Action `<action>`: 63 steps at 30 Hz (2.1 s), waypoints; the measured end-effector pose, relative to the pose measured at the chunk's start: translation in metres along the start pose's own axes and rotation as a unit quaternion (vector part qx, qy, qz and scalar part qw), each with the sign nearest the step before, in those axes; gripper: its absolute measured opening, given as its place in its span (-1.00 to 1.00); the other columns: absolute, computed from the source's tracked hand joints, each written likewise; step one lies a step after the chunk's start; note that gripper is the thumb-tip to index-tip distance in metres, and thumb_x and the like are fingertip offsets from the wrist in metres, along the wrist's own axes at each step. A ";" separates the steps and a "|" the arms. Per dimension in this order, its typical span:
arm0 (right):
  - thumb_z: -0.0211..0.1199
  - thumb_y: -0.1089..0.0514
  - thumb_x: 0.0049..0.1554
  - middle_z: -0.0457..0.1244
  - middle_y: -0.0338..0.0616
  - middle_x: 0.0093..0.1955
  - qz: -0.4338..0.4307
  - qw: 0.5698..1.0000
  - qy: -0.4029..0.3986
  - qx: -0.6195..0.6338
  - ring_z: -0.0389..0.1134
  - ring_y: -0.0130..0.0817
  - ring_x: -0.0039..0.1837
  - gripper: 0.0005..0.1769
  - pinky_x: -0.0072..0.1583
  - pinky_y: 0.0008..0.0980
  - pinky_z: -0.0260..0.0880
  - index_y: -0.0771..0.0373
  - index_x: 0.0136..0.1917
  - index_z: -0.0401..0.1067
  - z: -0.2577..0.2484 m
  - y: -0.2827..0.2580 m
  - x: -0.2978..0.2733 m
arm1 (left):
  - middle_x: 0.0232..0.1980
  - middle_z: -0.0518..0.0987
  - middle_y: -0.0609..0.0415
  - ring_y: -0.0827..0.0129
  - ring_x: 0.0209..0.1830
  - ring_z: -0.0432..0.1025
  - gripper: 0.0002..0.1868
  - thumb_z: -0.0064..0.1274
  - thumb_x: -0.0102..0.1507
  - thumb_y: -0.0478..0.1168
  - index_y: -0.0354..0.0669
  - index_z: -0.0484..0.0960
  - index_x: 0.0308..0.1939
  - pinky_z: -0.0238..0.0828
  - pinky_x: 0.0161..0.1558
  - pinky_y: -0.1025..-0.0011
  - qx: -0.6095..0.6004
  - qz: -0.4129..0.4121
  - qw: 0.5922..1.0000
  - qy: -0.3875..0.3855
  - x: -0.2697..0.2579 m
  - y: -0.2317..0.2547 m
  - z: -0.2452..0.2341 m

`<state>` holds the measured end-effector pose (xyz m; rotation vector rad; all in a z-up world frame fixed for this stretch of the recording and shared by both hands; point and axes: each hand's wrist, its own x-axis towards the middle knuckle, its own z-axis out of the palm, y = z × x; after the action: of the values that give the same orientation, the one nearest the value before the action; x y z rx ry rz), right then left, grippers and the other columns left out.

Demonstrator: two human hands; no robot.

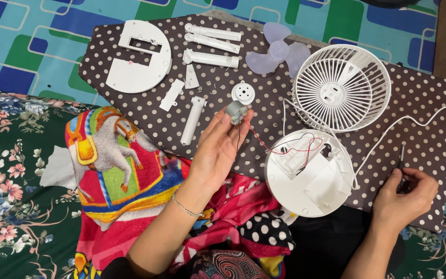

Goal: The person sits on the floor and works on a disassembled electric fan. They connect wires to the fan motor, test the motor by plugging in a power cord, and then place the motor into the fan base.

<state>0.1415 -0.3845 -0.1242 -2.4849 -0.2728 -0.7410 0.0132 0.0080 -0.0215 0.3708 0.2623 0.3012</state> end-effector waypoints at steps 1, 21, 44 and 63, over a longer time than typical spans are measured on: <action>0.28 0.46 0.18 0.22 -0.02 0.02 -0.002 1.000 0.000 0.001 0.28 -0.19 0.01 -0.83 0.14 -0.28 0.31 0.39 0.02 0.35 0.000 0.000 0.000 | 0.26 0.48 -0.15 0.18 0.40 0.36 -0.66 -0.05 0.44 -0.24 -0.37 0.41 0.23 0.32 0.42 0.37 0.002 -0.002 1.000 0.001 0.000 0.000 0.001; 0.28 0.46 0.18 0.22 -0.02 0.02 -0.002 1.000 -0.001 0.004 0.28 -0.18 0.02 -0.82 0.14 -0.26 0.30 0.39 0.03 0.34 0.001 0.002 0.000 | 0.27 0.51 -0.10 0.23 0.40 0.36 -0.74 0.01 0.42 -0.19 -0.25 0.50 0.13 0.37 0.34 0.35 -0.023 -0.037 0.999 0.020 -0.004 -0.002 0.002; 0.15 0.14 0.35 0.12 0.24 0.42 -0.099 0.981 0.085 0.142 0.14 0.10 0.52 -0.58 0.54 0.11 0.15 0.51 0.33 0.33 -0.076 -0.194 0.034 | 0.20 0.52 -0.11 0.10 0.30 0.46 -0.49 0.17 0.30 -0.37 -0.30 0.32 0.29 0.28 0.36 0.27 0.156 0.060 0.986 -0.027 -0.011 -0.003 0.021; 0.35 0.01 0.15 -0.10 0.08 0.70 -0.208 0.942 -0.183 0.190 -0.20 0.18 0.75 -0.38 0.68 0.25 -0.30 0.08 0.46 0.38 -0.063 -0.297 0.033 | 0.14 0.56 -0.05 0.33 0.17 0.46 -0.52 0.16 0.26 -0.47 -0.27 0.37 0.22 0.38 0.26 0.37 0.146 0.061 0.987 -0.015 -0.026 -0.011 0.025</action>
<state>0.0428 -0.1677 0.0664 -2.1910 -1.0029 -0.3256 -0.0003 -0.0178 0.0019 0.6818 0.2542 0.3782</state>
